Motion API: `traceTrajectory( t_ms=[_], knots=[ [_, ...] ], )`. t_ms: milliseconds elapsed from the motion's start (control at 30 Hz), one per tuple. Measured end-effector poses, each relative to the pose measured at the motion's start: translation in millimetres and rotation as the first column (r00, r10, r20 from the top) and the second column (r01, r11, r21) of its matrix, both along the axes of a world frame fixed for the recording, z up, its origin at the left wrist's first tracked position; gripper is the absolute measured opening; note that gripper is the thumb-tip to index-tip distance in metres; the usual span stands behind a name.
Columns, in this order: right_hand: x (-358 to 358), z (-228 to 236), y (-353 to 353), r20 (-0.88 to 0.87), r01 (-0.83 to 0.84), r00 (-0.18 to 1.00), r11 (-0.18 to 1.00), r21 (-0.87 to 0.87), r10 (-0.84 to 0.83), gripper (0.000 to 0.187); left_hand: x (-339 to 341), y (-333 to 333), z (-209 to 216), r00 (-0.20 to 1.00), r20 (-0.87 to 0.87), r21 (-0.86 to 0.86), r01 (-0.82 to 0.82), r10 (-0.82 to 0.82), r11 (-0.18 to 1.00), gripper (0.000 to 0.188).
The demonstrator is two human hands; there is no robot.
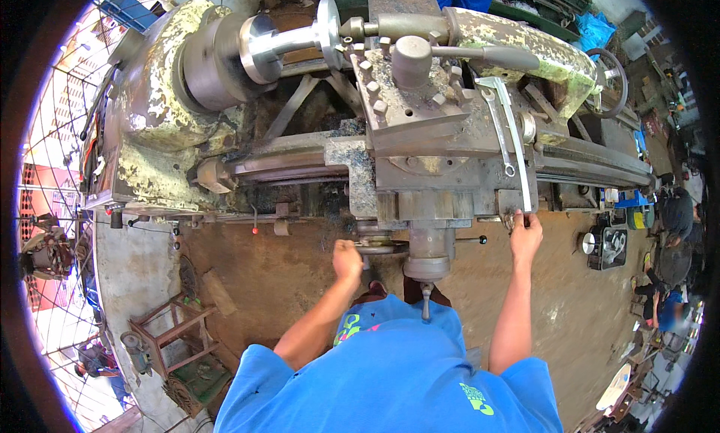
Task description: The person uses a caliper to measure a cylindrical metal part mounted on a lathe. They adjust the lathe controls and reposition the caliper to take multiple measurements of the part's diameter.
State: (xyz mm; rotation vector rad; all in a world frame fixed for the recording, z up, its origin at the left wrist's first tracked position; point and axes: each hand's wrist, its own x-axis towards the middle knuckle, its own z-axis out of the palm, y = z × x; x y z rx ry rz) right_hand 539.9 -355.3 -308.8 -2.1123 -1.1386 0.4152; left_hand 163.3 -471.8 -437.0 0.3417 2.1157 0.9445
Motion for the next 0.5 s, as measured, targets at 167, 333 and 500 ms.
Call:
traceTrajectory(
  t_ms=[167, 333, 500],
  knots=[
    [-0.5, 3.0, 0.1, 0.012, 0.005, 1.0, 0.999, -0.049, -0.004, 0.03, 62.4, -4.6, 43.3, 0.91, 0.043, 0.086, 0.409, -0.413, 0.908, 0.025],
    [0.2, 1.9, -0.1, -0.024, 0.007, 1.0, 1.0, 0.006, -0.007, 0.032, 16.6, -25.3, 46.2, 0.91, -0.151, 0.238, 0.412, -0.385, 0.88, 0.028],
    [0.4, 1.1, -1.6, 0.027, 0.012, 1.0, 1.0, -0.015, -0.011, 0.034, -67.0, -22.8, -18.6, 0.991, 0.137, 0.063, -0.018, 0.009, 0.998, 0.034]
  ],
)
